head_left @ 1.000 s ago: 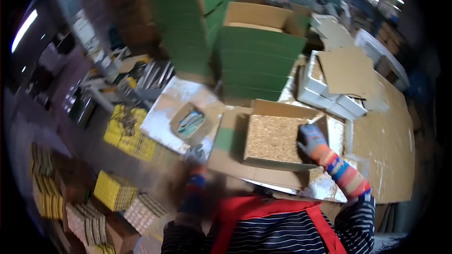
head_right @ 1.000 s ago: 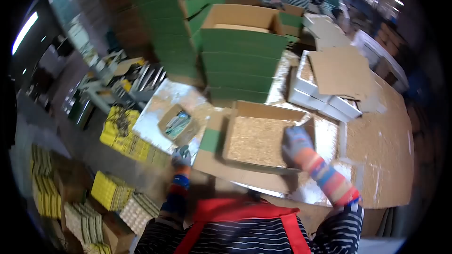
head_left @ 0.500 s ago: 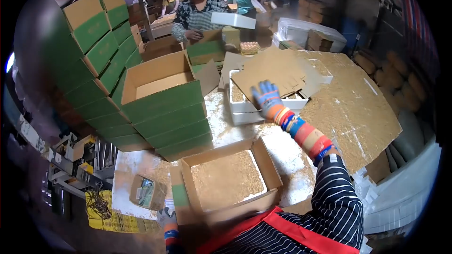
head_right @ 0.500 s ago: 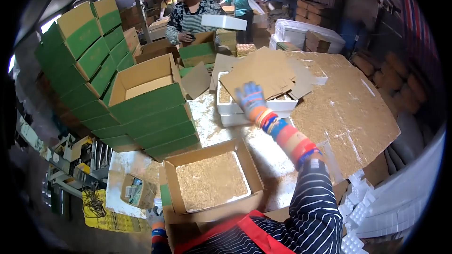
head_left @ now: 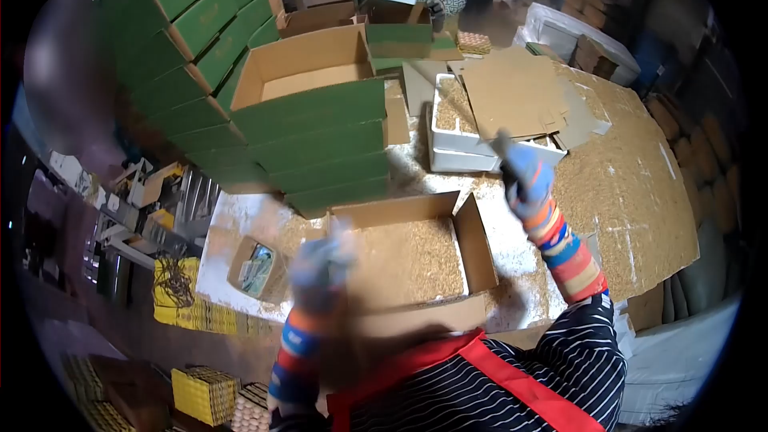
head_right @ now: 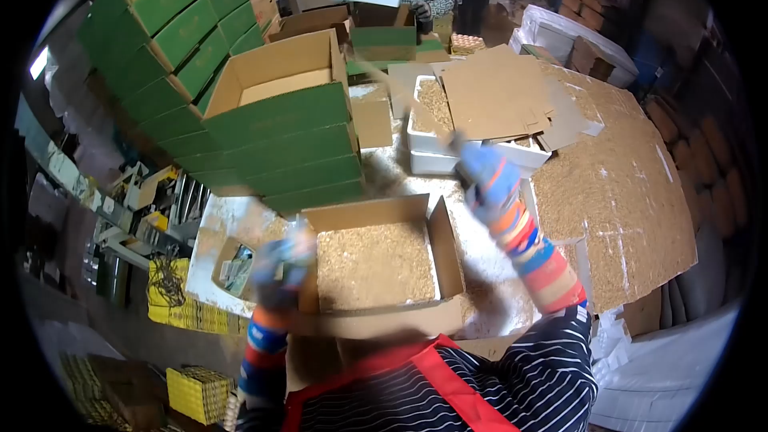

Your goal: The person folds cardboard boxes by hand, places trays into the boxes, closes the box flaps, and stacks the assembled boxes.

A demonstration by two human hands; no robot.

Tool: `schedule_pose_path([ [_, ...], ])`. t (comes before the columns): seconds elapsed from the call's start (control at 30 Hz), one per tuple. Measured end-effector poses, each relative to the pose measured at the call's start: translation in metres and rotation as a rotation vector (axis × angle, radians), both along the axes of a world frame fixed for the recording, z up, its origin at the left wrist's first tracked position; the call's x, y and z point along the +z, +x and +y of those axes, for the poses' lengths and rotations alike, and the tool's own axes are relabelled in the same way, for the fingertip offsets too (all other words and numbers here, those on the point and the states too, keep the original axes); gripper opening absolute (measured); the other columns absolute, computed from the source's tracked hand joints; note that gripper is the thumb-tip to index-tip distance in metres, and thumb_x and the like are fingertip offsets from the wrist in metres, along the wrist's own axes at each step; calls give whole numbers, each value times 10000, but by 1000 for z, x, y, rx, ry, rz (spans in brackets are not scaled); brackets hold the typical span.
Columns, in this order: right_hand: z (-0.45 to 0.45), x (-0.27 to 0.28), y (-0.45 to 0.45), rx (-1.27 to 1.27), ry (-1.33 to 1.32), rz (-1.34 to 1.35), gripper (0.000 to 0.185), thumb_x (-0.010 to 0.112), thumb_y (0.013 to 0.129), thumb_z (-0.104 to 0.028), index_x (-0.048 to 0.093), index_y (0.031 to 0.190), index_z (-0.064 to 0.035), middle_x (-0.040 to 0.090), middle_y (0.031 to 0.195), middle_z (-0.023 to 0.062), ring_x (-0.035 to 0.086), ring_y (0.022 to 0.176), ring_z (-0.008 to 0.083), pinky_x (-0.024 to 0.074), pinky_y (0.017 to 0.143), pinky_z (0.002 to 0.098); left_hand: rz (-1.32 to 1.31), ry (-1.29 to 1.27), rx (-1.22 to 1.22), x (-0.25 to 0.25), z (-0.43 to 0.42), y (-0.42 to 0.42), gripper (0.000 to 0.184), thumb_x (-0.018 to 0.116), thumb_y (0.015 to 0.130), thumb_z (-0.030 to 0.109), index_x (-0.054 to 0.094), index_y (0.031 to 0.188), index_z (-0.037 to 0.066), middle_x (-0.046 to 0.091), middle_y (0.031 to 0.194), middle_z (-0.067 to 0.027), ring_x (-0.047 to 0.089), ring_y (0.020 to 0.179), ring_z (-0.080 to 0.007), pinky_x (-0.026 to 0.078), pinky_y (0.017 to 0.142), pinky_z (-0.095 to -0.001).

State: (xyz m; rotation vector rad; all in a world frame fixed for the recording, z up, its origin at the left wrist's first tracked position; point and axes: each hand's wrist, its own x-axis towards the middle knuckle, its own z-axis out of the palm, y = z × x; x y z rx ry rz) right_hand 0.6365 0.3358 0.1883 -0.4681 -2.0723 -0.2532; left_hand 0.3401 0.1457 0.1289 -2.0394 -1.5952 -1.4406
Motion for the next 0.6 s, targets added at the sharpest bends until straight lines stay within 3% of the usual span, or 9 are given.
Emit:
schedule_pose_path([
  [0.03, -21, 1, -9, 113, -128, -119, 398, 563, 678, -23, 575, 1076, -18, 608, 834, 141, 601, 742, 297, 494, 635, 363, 116, -301, -18, 21, 10, 19, 333, 626, 732, 202, 588, 1015, 29, 606, 956, -168, 579, 904, -314, 470, 773, -356],
  [0.1, -45, -16, -14, 373, 18, -515, 367, 556, 730, -150, 578, 1079, -41, 561, 1033, 140, 567, 913, 280, 477, 725, 365, 81, -338, 25, 30, 3, 19, 260, 630, 718, 199, 619, 927, 45, 620, 915, -155, 606, 853, -281, 485, 730, -352],
  [0.2, -54, -38, -2, 448, -22, -848, 511, 554, 703, -244, 484, 1178, -69, 522, 1056, 109, 523, 979, 251, 442, 795, 342, -400, -438, -75, 55, -47, -27, 95, 630, 677, 127, 643, 729, 48, 608, 699, -97, 591, 613, -203, 489, 621, -291],
  [0.3, -49, -69, -8, 624, -47, -954, 474, 538, 719, -244, 487, 1159, -75, 521, 1006, 91, 510, 994, 248, 430, 812, 347, -500, -51, -179, 65, -45, -8, 244, 602, 709, 126, 613, 939, 43, 593, 889, -165, 587, 767, -210, 491, 602, -284],
  [0.37, -58, -68, -22, 704, -20, -929, 320, 523, 728, -223, 553, 1023, -102, 519, 953, 73, 511, 965, 248, 412, 826, 350, 53, -205, -181, 83, -17, 22, 392, 592, 752, 244, 557, 1110, 88, 538, 1084, -198, 533, 984, -270, 480, 773, -365],
  [0.43, -63, -80, -27, 642, -13, -1078, 196, 533, 715, -242, 588, 864, -127, 529, 947, 66, 508, 945, 246, 384, 848, 373, 526, -261, -98, 64, 12, 39, 475, 559, 768, 358, 533, 1170, 107, 499, 1186, -172, 465, 1105, -316, 326, 975, -418],
  [0.47, -60, -95, -19, 570, -124, -1090, 132, 555, 682, -266, 581, 739, -149, 538, 918, 66, 505, 930, 245, 359, 860, 402, 622, -515, -106, 44, 21, 37, 497, 559, 767, 376, 518, 1188, 115, 491, 1195, -172, 449, 1120, -320, 290, 997, -423],
  [0.53, -60, -104, -16, 369, -350, -1377, 281, 540, 737, -263, 599, 1005, -202, 561, 1039, 78, 497, 1028, 264, 338, 910, 414, 802, -1032, -119, 3, 31, 33, 542, 560, 764, 412, 488, 1222, 131, 477, 1211, -174, 417, 1148, -326, 219, 1039, -435],
  [0.6, -66, -66, -22, 355, -786, -1342, 475, 533, 791, -263, 471, 1261, -231, 526, 1198, 98, 478, 1107, 307, 348, 947, 419, 674, -894, -190, -5, 26, 21, 525, 559, 785, 379, 479, 1228, 110, 494, 1191, -164, 445, 1126, -306, 272, 1017, -416],
])
